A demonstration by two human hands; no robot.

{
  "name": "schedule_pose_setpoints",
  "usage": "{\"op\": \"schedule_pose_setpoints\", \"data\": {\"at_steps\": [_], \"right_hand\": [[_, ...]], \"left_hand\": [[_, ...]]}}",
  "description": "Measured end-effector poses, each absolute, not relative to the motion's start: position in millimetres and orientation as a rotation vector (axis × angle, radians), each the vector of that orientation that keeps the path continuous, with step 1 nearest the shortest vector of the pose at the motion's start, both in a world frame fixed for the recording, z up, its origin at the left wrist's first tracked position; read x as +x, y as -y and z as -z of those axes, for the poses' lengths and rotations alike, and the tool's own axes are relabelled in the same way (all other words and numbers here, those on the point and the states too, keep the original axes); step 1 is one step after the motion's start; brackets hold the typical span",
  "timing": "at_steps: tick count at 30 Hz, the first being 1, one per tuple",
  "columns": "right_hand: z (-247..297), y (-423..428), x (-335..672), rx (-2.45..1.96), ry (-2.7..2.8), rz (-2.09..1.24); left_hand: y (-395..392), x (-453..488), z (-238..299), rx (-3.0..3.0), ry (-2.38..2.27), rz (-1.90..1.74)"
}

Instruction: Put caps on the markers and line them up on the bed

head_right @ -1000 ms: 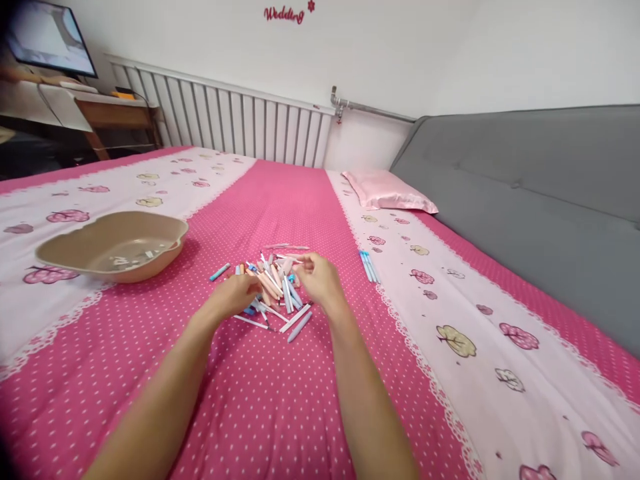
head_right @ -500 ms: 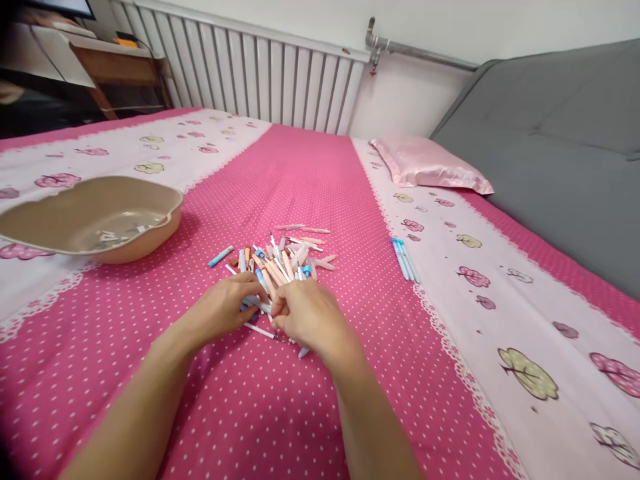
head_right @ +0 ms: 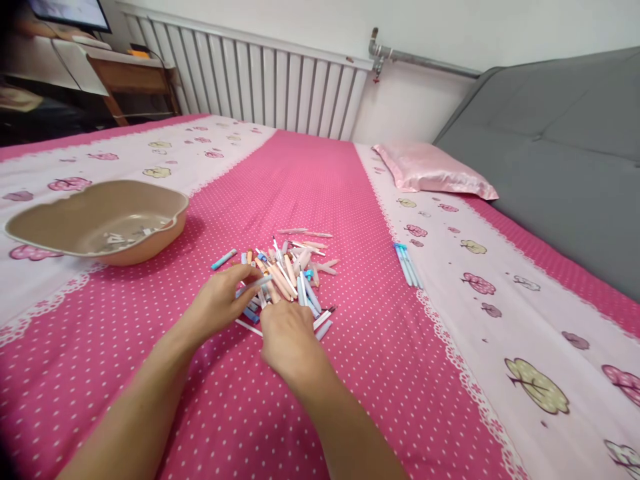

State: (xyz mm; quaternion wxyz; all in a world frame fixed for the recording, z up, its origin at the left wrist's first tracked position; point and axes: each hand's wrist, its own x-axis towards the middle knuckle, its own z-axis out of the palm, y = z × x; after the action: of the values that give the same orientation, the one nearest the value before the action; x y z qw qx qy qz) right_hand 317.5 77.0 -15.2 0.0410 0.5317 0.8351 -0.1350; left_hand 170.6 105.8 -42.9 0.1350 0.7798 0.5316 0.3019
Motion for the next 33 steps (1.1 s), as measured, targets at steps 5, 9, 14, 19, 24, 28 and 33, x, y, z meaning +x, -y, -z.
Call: {"op": "schedule_pose_setpoints", "data": {"at_steps": [5,9,14,19,24,28,33], "right_hand": [[12,-77,320,1.702,-2.586,0.373],[2,-87,342,1.942,-2.649,0.459],[-11,-99,373,2.223,-2.848,0.811],[-21,-97,382,2.173,-3.117,1.455],[-23,-94,377,2.238,-3.164,1.650],[-22,-93,370,2.239,-3.169,1.562],[-22,-91,366,2.233,-3.249,1.346]], "left_hand": [[-105,179,39,1.846,-1.579,-1.395],[-106,184,37,1.282,-1.504,-1.762],[-105,195,44,1.141,-1.388,-1.689],[-98,214,48,1.467,-1.320,-1.514],[-89,222,41,1.655,-1.319,-1.460],[-87,223,41,1.838,-1.301,-1.455],[-88,223,46,1.904,-1.300,-1.440]]}}
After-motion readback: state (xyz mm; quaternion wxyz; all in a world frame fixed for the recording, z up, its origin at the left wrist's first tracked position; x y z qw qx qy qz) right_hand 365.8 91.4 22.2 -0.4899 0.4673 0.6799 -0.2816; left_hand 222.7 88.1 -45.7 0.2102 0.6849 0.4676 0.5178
